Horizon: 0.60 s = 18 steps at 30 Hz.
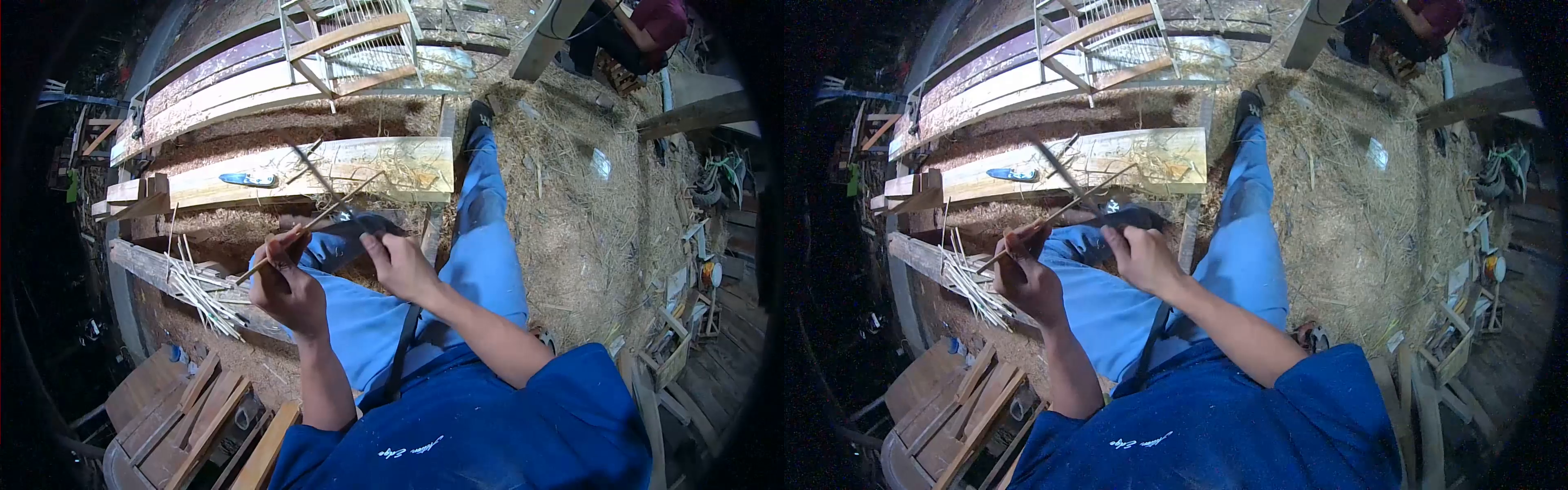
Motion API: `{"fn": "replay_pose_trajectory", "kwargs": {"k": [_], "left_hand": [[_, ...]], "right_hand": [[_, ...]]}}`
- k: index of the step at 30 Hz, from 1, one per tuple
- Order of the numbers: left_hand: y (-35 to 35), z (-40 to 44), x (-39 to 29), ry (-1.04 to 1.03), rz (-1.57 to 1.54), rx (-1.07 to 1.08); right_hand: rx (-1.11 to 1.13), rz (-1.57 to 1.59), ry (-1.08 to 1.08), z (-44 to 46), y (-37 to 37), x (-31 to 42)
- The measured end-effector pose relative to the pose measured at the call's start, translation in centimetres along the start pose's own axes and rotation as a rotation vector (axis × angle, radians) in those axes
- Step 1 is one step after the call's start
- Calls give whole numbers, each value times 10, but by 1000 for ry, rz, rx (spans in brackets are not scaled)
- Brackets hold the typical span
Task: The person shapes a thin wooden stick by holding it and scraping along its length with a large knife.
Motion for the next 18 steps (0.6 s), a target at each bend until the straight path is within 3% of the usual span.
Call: {"fn": "replay_pose_trajectory", "kwargs": {"k": [2, 5, 8, 10, 12, 18], "left_hand": [[2, 2, 1, -28, 2, 23], [10, 2, 10, -15, -31, -6], [12, -2, 11, 10, -73, -34], [10, -2, 8, 19, -41, -28], [9, -2, 8, 4, -41, -15], [16, -3, 12, 48, -45, -45]], "right_hand": [[-70, -54, 25, -4, -9, -14], [-100, -55, -154, 13, -12, -67], [-126, -76, -180, 13, -13, -49], [-126, -96, -12, 4, -9, -30], [-11, -103, -33, -4, -6, -28], [-128, -170, -155, 7, -14, -60]]}}
Point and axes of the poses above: each hand's wrist, its own z-axis towards the middle knuckle, its own y-axis out of the back of the hand, x = y × z, the point moved 4 cm from there along z, towards the middle knuckle, and after that the axes turned 14 degrees about -x, right-handed, at the moved point
